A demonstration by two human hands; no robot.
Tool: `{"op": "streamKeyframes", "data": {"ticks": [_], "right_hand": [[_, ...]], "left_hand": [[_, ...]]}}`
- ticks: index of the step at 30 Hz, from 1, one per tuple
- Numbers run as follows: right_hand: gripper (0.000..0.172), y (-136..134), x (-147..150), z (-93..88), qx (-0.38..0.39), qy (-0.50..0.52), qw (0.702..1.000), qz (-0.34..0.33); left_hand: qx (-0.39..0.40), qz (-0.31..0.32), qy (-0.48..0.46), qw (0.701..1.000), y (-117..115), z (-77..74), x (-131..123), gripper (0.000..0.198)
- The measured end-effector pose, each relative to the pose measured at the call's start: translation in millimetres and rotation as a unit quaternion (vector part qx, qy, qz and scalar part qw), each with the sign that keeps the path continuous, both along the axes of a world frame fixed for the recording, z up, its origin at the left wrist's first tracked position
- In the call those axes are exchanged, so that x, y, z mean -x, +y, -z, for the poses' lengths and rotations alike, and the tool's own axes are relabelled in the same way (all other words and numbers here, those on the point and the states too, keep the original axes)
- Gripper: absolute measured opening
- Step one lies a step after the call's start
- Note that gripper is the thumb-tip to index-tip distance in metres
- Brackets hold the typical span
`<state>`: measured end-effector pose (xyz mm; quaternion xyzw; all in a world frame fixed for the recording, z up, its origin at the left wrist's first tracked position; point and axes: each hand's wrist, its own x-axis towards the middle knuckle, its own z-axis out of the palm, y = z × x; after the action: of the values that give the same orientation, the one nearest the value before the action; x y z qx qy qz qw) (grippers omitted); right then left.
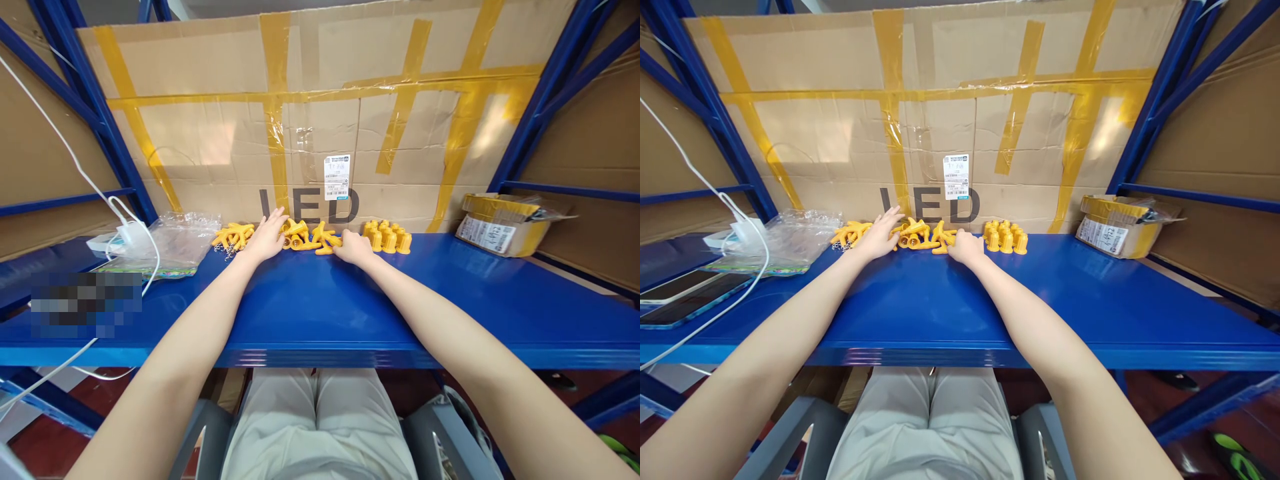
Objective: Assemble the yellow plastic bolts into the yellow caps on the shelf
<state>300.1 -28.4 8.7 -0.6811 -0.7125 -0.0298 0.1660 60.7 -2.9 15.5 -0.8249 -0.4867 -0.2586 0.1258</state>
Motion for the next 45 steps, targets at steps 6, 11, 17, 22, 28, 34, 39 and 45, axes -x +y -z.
{"op": "streamKeyframes", "data": {"ticks": [6, 11, 17, 22, 28, 34, 39, 45], "right_hand": [[0.028, -9, -1, -9.0, -0.162, 0.002, 0.985, -0.053], [0.031, -14, 3, -10.7, -0.232, -0.039, 0.951, -0.202], [0.032, -20, 11, -10.8, -0.231, -0.065, 0.939, -0.247], [0.034, -20, 11, -11.9, -0.211, -0.092, 0.949, -0.215], [0.026, -16, 6, -13.7, -0.207, -0.091, 0.955, -0.194], [0.018, -16, 6, -17.8, -0.231, -0.117, 0.949, -0.182], [0.029, -13, 1, -20.4, -0.301, -0.168, 0.926, -0.157], [0.028, -2, -12, -16.6, -0.321, -0.150, 0.921, -0.159]], "left_hand": [[-0.011, 0.032, 0.009, 0.999, -9, -4.2, -7, 0.058], [-0.013, 0.019, 0.004, 1.000, -20, -7.2, -15, 0.058], [-0.043, -0.053, -0.017, 0.998, -25, -9.5, -17, 0.050], [-0.074, -0.022, -0.011, 0.997, -27, -9.5, -19, 0.052], [-0.077, 0.008, -0.009, 0.997, -28, -10.7, -25, 0.050], [-0.031, 0.032, -0.056, 0.997, -28, -14.0, -31, 0.052], [0.120, 0.012, -0.123, 0.985, -26, -12.8, -36, 0.054], [0.045, -0.044, -0.012, 0.998, -21, -7.7, -27, 0.047]]}}
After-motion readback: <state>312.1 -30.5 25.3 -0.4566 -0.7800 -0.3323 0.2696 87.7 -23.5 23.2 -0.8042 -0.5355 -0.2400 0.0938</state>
